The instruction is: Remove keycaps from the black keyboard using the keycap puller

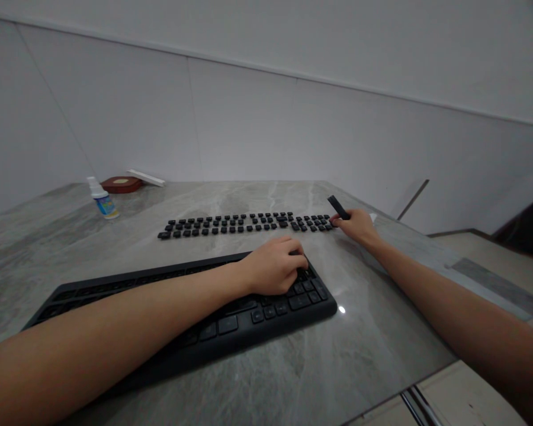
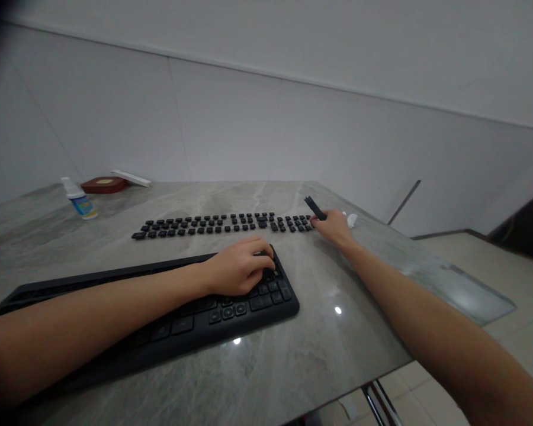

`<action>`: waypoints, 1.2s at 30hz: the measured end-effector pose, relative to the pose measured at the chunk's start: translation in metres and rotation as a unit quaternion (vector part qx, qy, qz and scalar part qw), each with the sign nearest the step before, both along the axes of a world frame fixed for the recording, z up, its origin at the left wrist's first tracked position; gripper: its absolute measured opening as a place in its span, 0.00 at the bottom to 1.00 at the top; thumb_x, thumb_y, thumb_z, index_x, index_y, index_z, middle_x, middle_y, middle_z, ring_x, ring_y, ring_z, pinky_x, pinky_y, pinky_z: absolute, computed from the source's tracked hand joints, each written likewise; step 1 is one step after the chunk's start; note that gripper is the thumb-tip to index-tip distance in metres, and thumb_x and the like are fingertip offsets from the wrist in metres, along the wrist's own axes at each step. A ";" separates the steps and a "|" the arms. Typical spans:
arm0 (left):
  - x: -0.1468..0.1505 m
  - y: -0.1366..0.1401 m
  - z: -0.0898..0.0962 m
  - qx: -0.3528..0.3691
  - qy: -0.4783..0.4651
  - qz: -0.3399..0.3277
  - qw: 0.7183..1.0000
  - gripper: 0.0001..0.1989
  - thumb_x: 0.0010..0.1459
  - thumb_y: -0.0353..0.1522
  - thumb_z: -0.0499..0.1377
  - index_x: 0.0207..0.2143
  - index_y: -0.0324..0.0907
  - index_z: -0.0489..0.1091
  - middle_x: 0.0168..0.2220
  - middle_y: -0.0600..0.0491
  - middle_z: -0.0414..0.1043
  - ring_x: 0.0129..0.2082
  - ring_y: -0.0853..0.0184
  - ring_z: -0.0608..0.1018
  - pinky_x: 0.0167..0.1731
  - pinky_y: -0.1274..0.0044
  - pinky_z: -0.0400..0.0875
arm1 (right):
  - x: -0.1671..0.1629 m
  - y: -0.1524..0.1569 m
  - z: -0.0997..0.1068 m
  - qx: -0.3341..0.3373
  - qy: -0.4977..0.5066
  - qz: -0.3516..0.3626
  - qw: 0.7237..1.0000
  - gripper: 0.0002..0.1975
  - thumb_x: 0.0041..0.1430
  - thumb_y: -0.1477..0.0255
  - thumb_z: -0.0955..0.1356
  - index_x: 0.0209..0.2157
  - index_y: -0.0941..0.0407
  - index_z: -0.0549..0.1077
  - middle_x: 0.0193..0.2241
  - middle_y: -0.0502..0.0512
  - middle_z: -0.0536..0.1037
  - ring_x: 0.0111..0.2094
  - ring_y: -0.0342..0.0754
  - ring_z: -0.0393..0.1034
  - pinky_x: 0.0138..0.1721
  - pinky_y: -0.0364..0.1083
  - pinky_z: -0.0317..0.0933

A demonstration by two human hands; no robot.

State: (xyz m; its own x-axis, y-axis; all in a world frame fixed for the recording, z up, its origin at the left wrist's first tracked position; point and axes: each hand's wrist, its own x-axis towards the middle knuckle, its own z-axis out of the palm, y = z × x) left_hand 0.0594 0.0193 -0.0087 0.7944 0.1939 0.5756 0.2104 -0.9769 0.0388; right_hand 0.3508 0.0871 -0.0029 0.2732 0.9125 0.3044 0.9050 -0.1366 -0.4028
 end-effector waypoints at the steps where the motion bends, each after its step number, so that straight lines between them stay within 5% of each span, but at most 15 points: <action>1: 0.000 0.001 -0.002 -0.016 0.018 -0.008 1.000 0.12 0.56 0.23 0.53 0.38 0.37 0.75 0.39 0.46 0.72 0.40 0.63 0.73 0.44 0.71 0.72 | 0.000 0.000 0.001 0.005 0.000 -0.007 1.000 0.12 0.53 0.72 0.69 0.38 0.57 0.82 0.29 0.57 0.81 0.36 0.53 0.75 0.34 0.44 0.60; 10: 0.000 -0.001 0.003 -0.052 0.064 0.004 0.997 0.12 0.57 0.23 0.53 0.40 0.38 0.74 0.41 0.46 0.73 0.42 0.63 0.75 0.46 0.70 0.72 | -0.004 -0.003 0.002 0.037 0.002 -0.041 0.998 0.16 0.55 0.65 0.67 0.35 0.61 0.82 0.25 0.62 0.79 0.32 0.56 0.74 0.28 0.46 0.56; 17: -0.002 -0.001 -0.001 -0.093 0.055 0.196 0.975 0.15 0.55 0.23 0.53 0.43 0.35 0.73 0.42 0.44 0.72 0.43 0.60 0.74 0.48 0.68 0.72 | -0.021 -0.016 0.006 0.061 0.037 0.017 0.997 0.21 0.58 0.59 0.63 0.30 0.60 0.81 0.18 0.57 0.73 0.26 0.53 0.70 0.26 0.46 0.53; 20: -0.009 0.003 0.004 -0.077 0.091 0.207 0.971 0.13 0.58 0.27 0.53 0.43 0.35 0.73 0.40 0.44 0.72 0.43 0.60 0.73 0.48 0.67 0.71 | -0.031 -0.025 0.007 0.074 0.059 0.069 0.993 0.25 0.59 0.55 0.61 0.30 0.59 0.80 0.19 0.56 0.73 0.24 0.51 0.69 0.26 0.46 0.54; 24: -0.044 0.006 0.032 0.032 0.164 0.193 0.967 0.10 0.59 0.29 0.53 0.36 0.35 0.75 0.43 0.42 0.71 0.47 0.57 0.71 0.49 0.66 0.69 | -0.043 -0.040 0.008 0.080 0.088 0.135 0.984 0.29 0.60 0.50 0.59 0.26 0.58 0.77 0.17 0.54 0.70 0.22 0.49 0.67 0.26 0.45 0.56; 28: -0.124 -0.002 0.056 0.031 0.143 0.255 0.956 0.13 0.61 0.32 0.52 0.40 0.39 0.74 0.43 0.46 0.72 0.44 0.60 0.72 0.47 0.69 0.69 | -0.050 -0.053 0.011 0.108 0.136 0.210 0.962 0.28 0.61 0.50 0.59 0.26 0.58 0.75 0.16 0.52 0.67 0.21 0.47 0.64 0.26 0.46 0.56; 31: -0.204 -0.019 0.057 0.009 0.128 0.407 0.905 0.17 0.63 0.38 0.49 0.41 0.40 0.74 0.40 0.46 0.74 0.39 0.60 0.75 0.44 0.68 0.69 | -0.055 -0.059 0.014 0.115 0.140 0.229 0.956 0.26 0.61 0.51 0.59 0.25 0.57 0.74 0.17 0.52 0.68 0.22 0.47 0.64 0.27 0.46 0.57; 34: -0.275 -0.037 0.050 -0.032 0.171 0.601 0.780 0.17 0.61 0.41 0.49 0.37 0.42 0.75 0.34 0.48 0.76 0.31 0.58 0.76 0.35 0.69 0.68 | -0.062 -0.061 0.015 0.060 0.086 0.239 0.965 0.25 0.59 0.50 0.61 0.22 0.56 0.72 0.17 0.52 0.69 0.22 0.48 0.65 0.27 0.46 0.56; 36: -0.303 -0.043 0.046 -0.117 0.218 0.656 0.713 0.21 0.61 0.47 0.50 0.33 0.44 0.76 0.26 0.50 0.75 0.28 0.58 0.76 0.30 0.71 0.66 | -0.069 -0.063 0.014 -0.018 0.051 0.256 0.965 0.26 0.58 0.50 0.61 0.19 0.55 0.69 0.16 0.53 0.70 0.20 0.48 0.65 0.26 0.46 0.55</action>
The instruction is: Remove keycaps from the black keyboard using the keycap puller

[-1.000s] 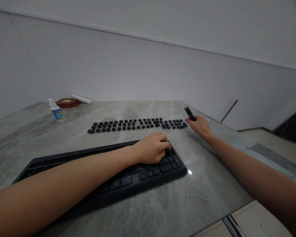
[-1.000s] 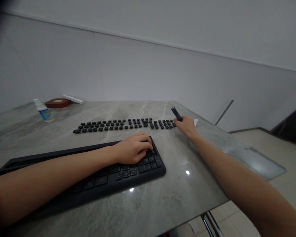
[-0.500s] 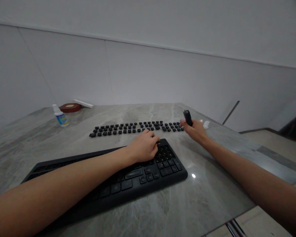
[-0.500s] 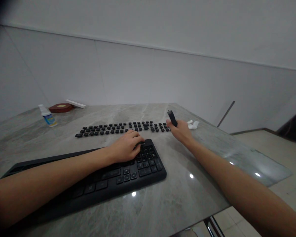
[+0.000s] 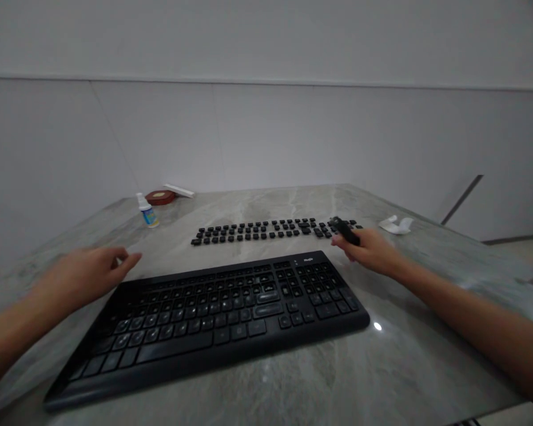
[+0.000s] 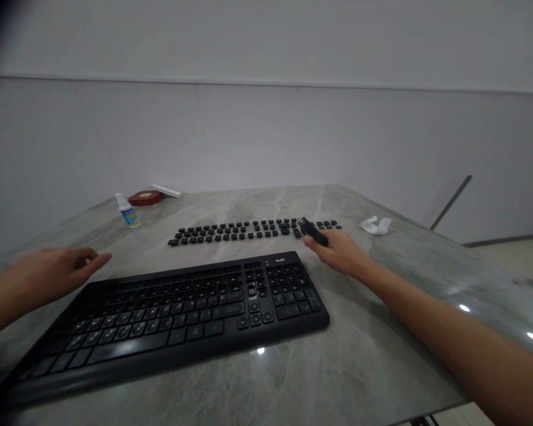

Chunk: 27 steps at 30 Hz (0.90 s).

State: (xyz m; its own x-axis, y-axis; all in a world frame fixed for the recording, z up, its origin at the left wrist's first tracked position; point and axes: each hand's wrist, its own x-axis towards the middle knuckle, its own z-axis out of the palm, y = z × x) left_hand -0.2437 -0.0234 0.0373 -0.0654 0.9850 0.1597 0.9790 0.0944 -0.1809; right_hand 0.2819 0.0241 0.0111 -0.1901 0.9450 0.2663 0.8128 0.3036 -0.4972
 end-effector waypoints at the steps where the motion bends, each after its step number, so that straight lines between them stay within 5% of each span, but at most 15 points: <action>1: -0.007 -0.001 -0.002 -0.010 -0.004 0.042 0.999 0.24 0.61 0.49 0.48 0.30 0.43 0.76 0.23 0.50 0.74 0.25 0.58 0.75 0.29 0.71 0.65 | -0.004 -0.001 -0.001 -0.037 -0.017 0.017 0.999 0.26 0.59 0.50 0.61 0.19 0.55 0.68 0.16 0.54 0.71 0.20 0.48 0.65 0.26 0.47 0.56; 5: 0.000 0.002 -0.012 -0.143 -0.127 0.071 0.979 0.29 0.62 0.51 0.44 0.39 0.38 0.73 0.22 0.50 0.73 0.19 0.61 0.74 0.26 0.72 0.66 | -0.015 -0.007 -0.007 -0.112 -0.017 0.085 0.990 0.24 0.63 0.52 0.59 0.26 0.56 0.71 0.22 0.56 0.76 0.25 0.51 0.71 0.31 0.48 0.62; 9: 0.014 0.002 -0.021 -0.109 -0.127 0.029 0.985 0.32 0.58 0.56 0.42 0.31 0.41 0.72 0.30 0.42 0.76 0.33 0.50 0.78 0.36 0.65 0.68 | -0.019 -0.010 -0.008 -0.121 0.002 0.123 0.985 0.22 0.61 0.53 0.62 0.36 0.57 0.75 0.34 0.59 0.79 0.35 0.54 0.73 0.37 0.49 0.65; 13: 0.028 -0.006 -0.021 -0.105 -0.183 0.019 0.977 0.34 0.59 0.56 0.39 0.34 0.42 0.74 0.37 0.43 0.78 0.40 0.49 0.78 0.42 0.64 0.68 | -0.013 -0.008 -0.005 -0.181 0.045 0.065 0.980 0.25 0.57 0.52 0.64 0.42 0.59 0.73 0.29 0.57 0.76 0.27 0.49 0.69 0.26 0.45 0.62; 16: 0.052 -0.013 -0.022 -0.095 -0.188 -0.022 0.977 0.32 0.60 0.54 0.39 0.40 0.42 0.73 0.38 0.44 0.77 0.41 0.51 0.78 0.43 0.65 0.67 | 0.003 -0.008 0.001 -0.231 0.042 0.025 0.972 0.23 0.52 0.52 0.67 0.34 0.59 0.72 0.24 0.55 0.72 0.21 0.45 0.64 0.19 0.43 0.57; 20: 0.082 -0.019 -0.026 -0.072 -0.187 -0.061 0.978 0.27 0.63 0.49 0.39 0.43 0.43 0.69 0.36 0.46 0.77 0.38 0.53 0.78 0.40 0.66 0.67 | 0.030 -0.014 0.013 -0.339 0.026 0.041 0.939 0.24 0.48 0.51 0.70 0.35 0.56 0.72 0.21 0.52 0.72 0.16 0.43 0.61 0.15 0.43 0.52; 22: 0.089 -0.018 -0.027 -0.063 -0.188 -0.059 0.978 0.26 0.65 0.47 0.38 0.43 0.42 0.68 0.36 0.45 0.77 0.38 0.54 0.78 0.41 0.66 0.67 | 0.036 -0.015 0.020 -0.299 0.004 0.053 0.953 0.22 0.48 0.49 0.70 0.31 0.56 0.73 0.17 0.53 0.71 0.16 0.45 0.62 0.16 0.44 0.52; 24: 0.091 -0.017 -0.026 -0.060 -0.185 -0.058 0.979 0.25 0.66 0.45 0.37 0.43 0.42 0.68 0.36 0.45 0.77 0.38 0.54 0.78 0.40 0.66 0.67 | 0.029 -0.015 0.029 -0.182 -0.007 0.043 0.982 0.23 0.49 0.48 0.69 0.23 0.55 0.71 0.13 0.52 0.68 0.15 0.45 0.61 0.17 0.44 0.52; 27: 0.088 -0.014 -0.024 -0.063 -0.170 -0.073 0.981 0.23 0.66 0.43 0.38 0.43 0.42 0.68 0.34 0.45 0.77 0.37 0.54 0.78 0.38 0.68 0.66 | -0.007 -0.020 0.048 -0.019 0.123 0.005 0.992 0.28 0.53 0.44 0.65 0.18 0.55 0.67 0.11 0.51 0.65 0.14 0.43 0.57 0.17 0.44 0.50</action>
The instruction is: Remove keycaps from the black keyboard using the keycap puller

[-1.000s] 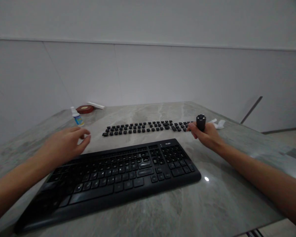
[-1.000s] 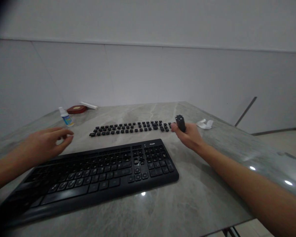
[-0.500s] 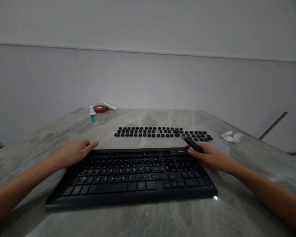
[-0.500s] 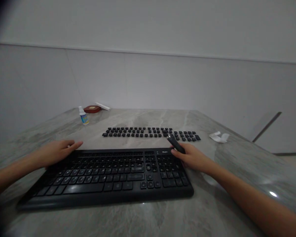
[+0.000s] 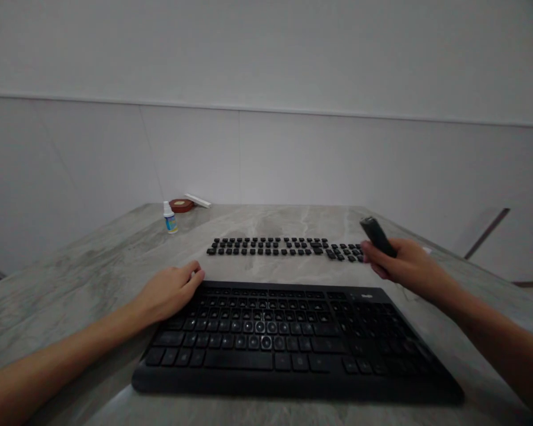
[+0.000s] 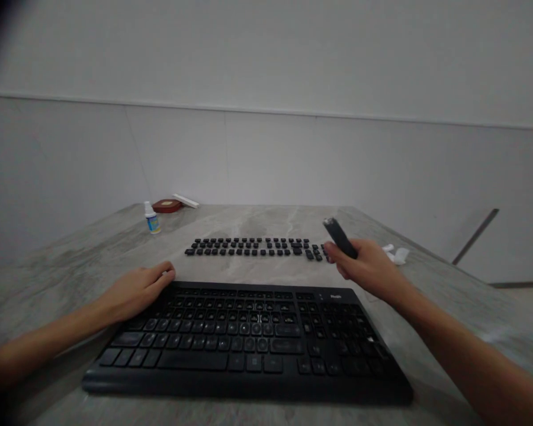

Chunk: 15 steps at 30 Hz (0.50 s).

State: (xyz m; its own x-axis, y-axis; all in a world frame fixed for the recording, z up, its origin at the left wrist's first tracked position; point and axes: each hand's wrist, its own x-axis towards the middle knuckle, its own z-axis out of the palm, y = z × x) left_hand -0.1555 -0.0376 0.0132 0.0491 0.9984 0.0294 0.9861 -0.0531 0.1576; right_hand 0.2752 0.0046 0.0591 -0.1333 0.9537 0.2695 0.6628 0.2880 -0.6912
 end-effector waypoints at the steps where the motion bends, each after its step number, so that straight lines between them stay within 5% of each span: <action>1: -0.001 0.000 0.001 -0.001 0.008 -0.011 1.000 0.23 0.66 0.42 0.38 0.43 0.42 0.69 0.33 0.46 0.76 0.37 0.55 0.78 0.37 0.68 0.66 | -0.019 -0.004 0.007 0.013 0.078 0.012 0.997 0.29 0.56 0.44 0.62 0.19 0.55 0.68 0.11 0.50 0.65 0.14 0.43 0.58 0.17 0.44 0.52; 5: -0.004 0.000 0.004 0.021 0.067 -0.059 0.996 0.23 0.67 0.41 0.39 0.40 0.41 0.71 0.28 0.46 0.75 0.31 0.56 0.77 0.33 0.70 0.65 | -0.115 -0.024 0.024 -0.004 0.227 0.153 0.962 0.29 0.56 0.44 0.64 0.20 0.55 0.70 0.15 0.52 0.69 0.17 0.43 0.62 0.20 0.44 0.57; 8: -0.012 -0.002 0.009 0.093 0.099 -0.039 0.990 0.25 0.66 0.41 0.41 0.29 0.39 0.72 0.23 0.47 0.70 0.25 0.60 0.74 0.29 0.72 0.62 | -0.189 -0.029 0.014 -0.052 0.289 0.240 0.925 0.30 0.58 0.44 0.62 0.19 0.56 0.69 0.17 0.53 0.71 0.19 0.43 0.65 0.22 0.44 0.60; 10: -0.022 -0.006 0.013 0.119 0.039 -0.081 0.989 0.27 0.67 0.40 0.40 0.24 0.39 0.70 0.19 0.51 0.66 0.21 0.66 0.70 0.27 0.75 0.61 | -0.229 -0.028 -0.003 -0.053 0.313 0.264 0.911 0.31 0.59 0.44 0.61 0.20 0.57 0.69 0.17 0.52 0.70 0.20 0.43 0.65 0.23 0.43 0.61; 15: -0.037 -0.023 0.016 0.036 -0.140 -0.277 0.950 0.23 0.65 0.43 0.49 0.28 0.37 0.74 0.19 0.55 0.65 0.19 0.73 0.66 0.23 0.80 0.58 | -0.275 -0.022 -0.042 -0.032 0.339 0.294 0.893 0.27 0.60 0.48 0.64 0.22 0.58 0.71 0.17 0.49 0.69 0.19 0.41 0.63 0.21 0.41 0.57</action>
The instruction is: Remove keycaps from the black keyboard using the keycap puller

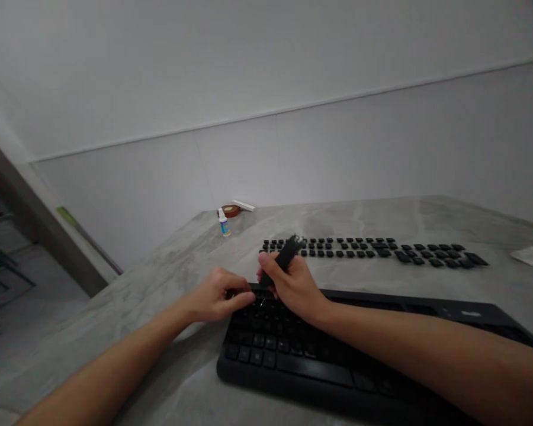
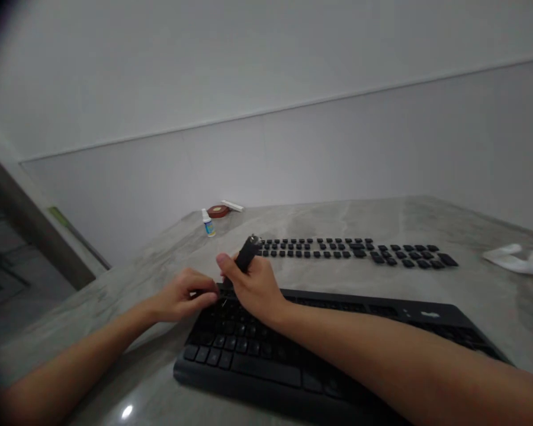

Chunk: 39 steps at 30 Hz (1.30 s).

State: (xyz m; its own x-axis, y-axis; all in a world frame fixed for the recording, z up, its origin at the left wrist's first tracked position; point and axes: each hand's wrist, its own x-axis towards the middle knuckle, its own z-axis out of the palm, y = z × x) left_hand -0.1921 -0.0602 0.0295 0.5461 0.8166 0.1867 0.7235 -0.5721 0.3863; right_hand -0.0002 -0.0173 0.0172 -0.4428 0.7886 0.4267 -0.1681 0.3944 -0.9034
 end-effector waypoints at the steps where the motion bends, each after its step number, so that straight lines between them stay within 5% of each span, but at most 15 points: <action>1: 0.000 -0.002 -0.002 -0.013 -0.019 -0.002 1.000 0.20 0.64 0.43 0.52 0.31 0.37 0.74 0.21 0.55 0.67 0.20 0.73 0.66 0.23 0.81 0.58 | -0.001 -0.001 -0.004 -0.005 0.000 0.018 1.000 0.26 0.60 0.49 0.65 0.22 0.57 0.71 0.16 0.48 0.68 0.18 0.40 0.62 0.20 0.41 0.56; 6: -0.002 0.001 -0.009 -0.115 -0.108 0.007 0.987 0.18 0.62 0.42 0.55 0.27 0.36 0.70 0.18 0.58 0.62 0.18 0.75 0.61 0.19 0.82 0.55 | 0.010 -0.010 -0.008 -0.063 -0.019 0.066 0.996 0.19 0.58 0.54 0.69 0.26 0.57 0.74 0.20 0.49 0.73 0.18 0.41 0.66 0.18 0.40 0.59; 13: -0.009 0.007 0.007 -0.072 -0.209 0.130 0.967 0.25 0.64 0.47 0.51 0.23 0.37 0.69 0.18 0.55 0.67 0.19 0.74 0.64 0.21 0.81 0.57 | 0.008 -0.013 -0.004 -0.015 -0.036 0.068 0.997 0.11 0.57 0.61 0.70 0.33 0.55 0.77 0.30 0.51 0.77 0.25 0.44 0.73 0.30 0.44 0.68; 20: 0.003 -0.002 0.014 -0.158 -0.148 -0.034 0.976 0.22 0.65 0.45 0.51 0.34 0.36 0.73 0.26 0.55 0.67 0.26 0.72 0.66 0.26 0.81 0.59 | 0.014 -0.011 -0.006 -0.127 0.093 0.177 0.971 0.07 0.50 0.67 0.73 0.30 0.56 0.78 0.28 0.52 0.76 0.28 0.47 0.71 0.29 0.46 0.66; 23: 0.005 0.002 0.007 -0.167 -0.129 -0.050 0.976 0.17 0.61 0.43 0.57 0.35 0.37 0.72 0.29 0.55 0.68 0.28 0.71 0.67 0.28 0.81 0.60 | 0.016 -0.008 -0.006 -0.169 0.137 0.217 0.952 0.03 0.47 0.71 0.71 0.26 0.56 0.78 0.27 0.53 0.77 0.30 0.47 0.70 0.32 0.47 0.64; 29: -0.005 0.007 0.007 -0.106 -0.078 -0.037 0.991 0.17 0.64 0.40 0.54 0.28 0.37 0.67 0.25 0.56 0.63 0.26 0.72 0.65 0.27 0.80 0.59 | 0.010 -0.003 -0.008 -0.219 0.123 0.207 0.945 0.05 0.46 0.70 0.70 0.25 0.57 0.78 0.30 0.55 0.79 0.34 0.49 0.72 0.41 0.50 0.64; 35: -0.009 -0.003 0.027 0.068 -0.023 -0.047 0.996 0.15 0.65 0.35 0.52 0.26 0.38 0.65 0.25 0.55 0.62 0.25 0.72 0.64 0.27 0.78 0.59 | 0.011 -0.008 -0.004 -0.344 0.136 0.207 0.906 0.16 0.49 0.61 0.74 0.36 0.57 0.76 0.30 0.55 0.79 0.33 0.51 0.77 0.43 0.53 0.68; 39: -0.011 -0.007 0.033 0.045 -0.004 -0.063 0.997 0.15 0.66 0.35 0.51 0.28 0.38 0.68 0.28 0.52 0.66 0.28 0.71 0.68 0.29 0.78 0.62 | 0.009 -0.009 -0.004 -0.329 0.111 0.218 0.912 0.12 0.47 0.67 0.75 0.33 0.58 0.75 0.30 0.54 0.79 0.33 0.48 0.76 0.43 0.51 0.68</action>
